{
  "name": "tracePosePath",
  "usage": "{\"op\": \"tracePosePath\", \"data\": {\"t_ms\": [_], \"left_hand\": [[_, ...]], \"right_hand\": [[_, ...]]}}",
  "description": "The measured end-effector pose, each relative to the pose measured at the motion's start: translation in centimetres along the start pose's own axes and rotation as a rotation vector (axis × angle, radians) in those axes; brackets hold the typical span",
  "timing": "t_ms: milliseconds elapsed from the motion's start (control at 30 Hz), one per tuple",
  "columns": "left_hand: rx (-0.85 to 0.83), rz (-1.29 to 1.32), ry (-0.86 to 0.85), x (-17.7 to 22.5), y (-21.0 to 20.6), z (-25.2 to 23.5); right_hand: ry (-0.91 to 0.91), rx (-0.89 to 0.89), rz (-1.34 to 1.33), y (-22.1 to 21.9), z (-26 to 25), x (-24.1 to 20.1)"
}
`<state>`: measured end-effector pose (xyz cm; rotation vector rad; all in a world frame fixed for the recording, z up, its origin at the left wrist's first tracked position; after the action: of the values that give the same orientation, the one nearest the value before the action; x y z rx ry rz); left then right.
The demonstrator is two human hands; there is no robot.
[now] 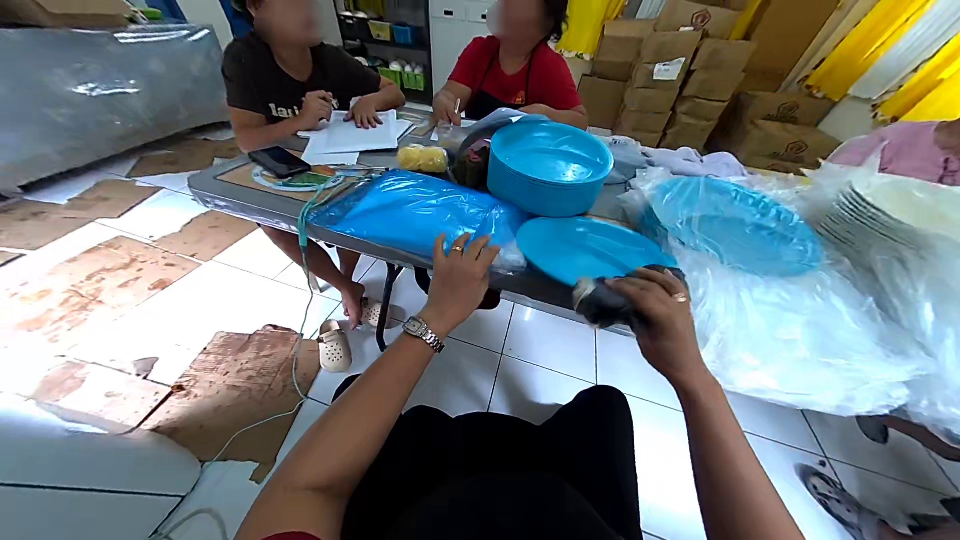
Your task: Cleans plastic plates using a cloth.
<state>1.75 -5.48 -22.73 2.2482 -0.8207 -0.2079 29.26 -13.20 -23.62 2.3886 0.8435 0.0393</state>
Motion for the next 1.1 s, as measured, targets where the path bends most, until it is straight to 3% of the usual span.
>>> {"op": "tracePosePath", "data": {"t_ms": [133, 267, 333, 400, 500, 567, 633, 733, 800, 933, 967, 1000, 1067, 1100], "left_hand": [[0.012, 0.026, 0.006, -3.8, 1.4, -0.1], [0.045, -0.024, 0.044, -6.0, 2.6, 0.3], [-0.029, -0.008, 0.073, -5.9, 2.4, 0.3], [-0.078, 0.084, 0.118, -5.3, 3.0, -0.7], [0.021, 0.300, 0.193, -4.1, 4.9, -4.1], [0.076, 0.371, 0.280, -4.2, 4.7, -7.6], [0.028, 0.411, 0.374, -5.0, 2.7, -11.5], [-0.089, 0.398, 0.535, -7.5, -1.9, -16.3], [-0.140, 0.348, 0.621, -9.4, -4.5, -18.6], [-0.203, 0.206, 0.734, -11.0, -7.2, -21.2], [-0.209, 0.167, 0.764, -10.7, -7.2, -21.5], [-0.217, 0.130, 0.787, -10.3, -6.9, -21.8], [-0.241, 0.075, 0.812, -9.4, -6.4, -22.4], [-0.254, 0.052, 0.813, -9.2, -6.3, -22.7]], "right_hand": [[-0.030, -0.155, 0.004, -0.4, 0.9, 0.0], [-0.117, -0.301, -0.165, 0.0, 2.0, 0.3], [-0.192, -0.315, -0.281, 0.4, 2.3, 0.7], [-0.341, -0.180, -0.542, 1.5, 2.5, 1.5], [-0.524, 0.279, -1.086, 4.2, 2.4, 2.8], [-0.489, 0.405, -1.373, 5.5, 2.4, 2.7], [-0.488, 0.551, -1.534, 5.9, 2.4, 1.9], [-0.696, 0.670, -1.496, 6.1, 2.6, 0.3], [-0.862, 0.666, -1.302, 6.3, 4.1, -0.4], [-0.672, 0.426, -1.442, 6.0, 12.3, 2.7], [-0.765, 0.471, -1.415, 6.6, 12.5, 2.0], [-1.000, 0.595, -1.262, 7.7, 11.0, 0.1], [-1.519, 0.679, -0.714, 9.7, 5.2, -3.7], [-1.559, 0.679, -0.663, 10.0, 4.4, -4.1]]}}
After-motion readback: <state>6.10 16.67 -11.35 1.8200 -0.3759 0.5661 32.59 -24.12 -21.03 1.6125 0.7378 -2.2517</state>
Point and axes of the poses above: each hand's wrist, its own z-axis away from the middle knuckle, its own y-axis out of the back of the hand, x = y × z, the point moved 7 cm from there along -z, towards the middle knuckle, and after that the axes turned 5 degrees about x, right-handed, at the moved point
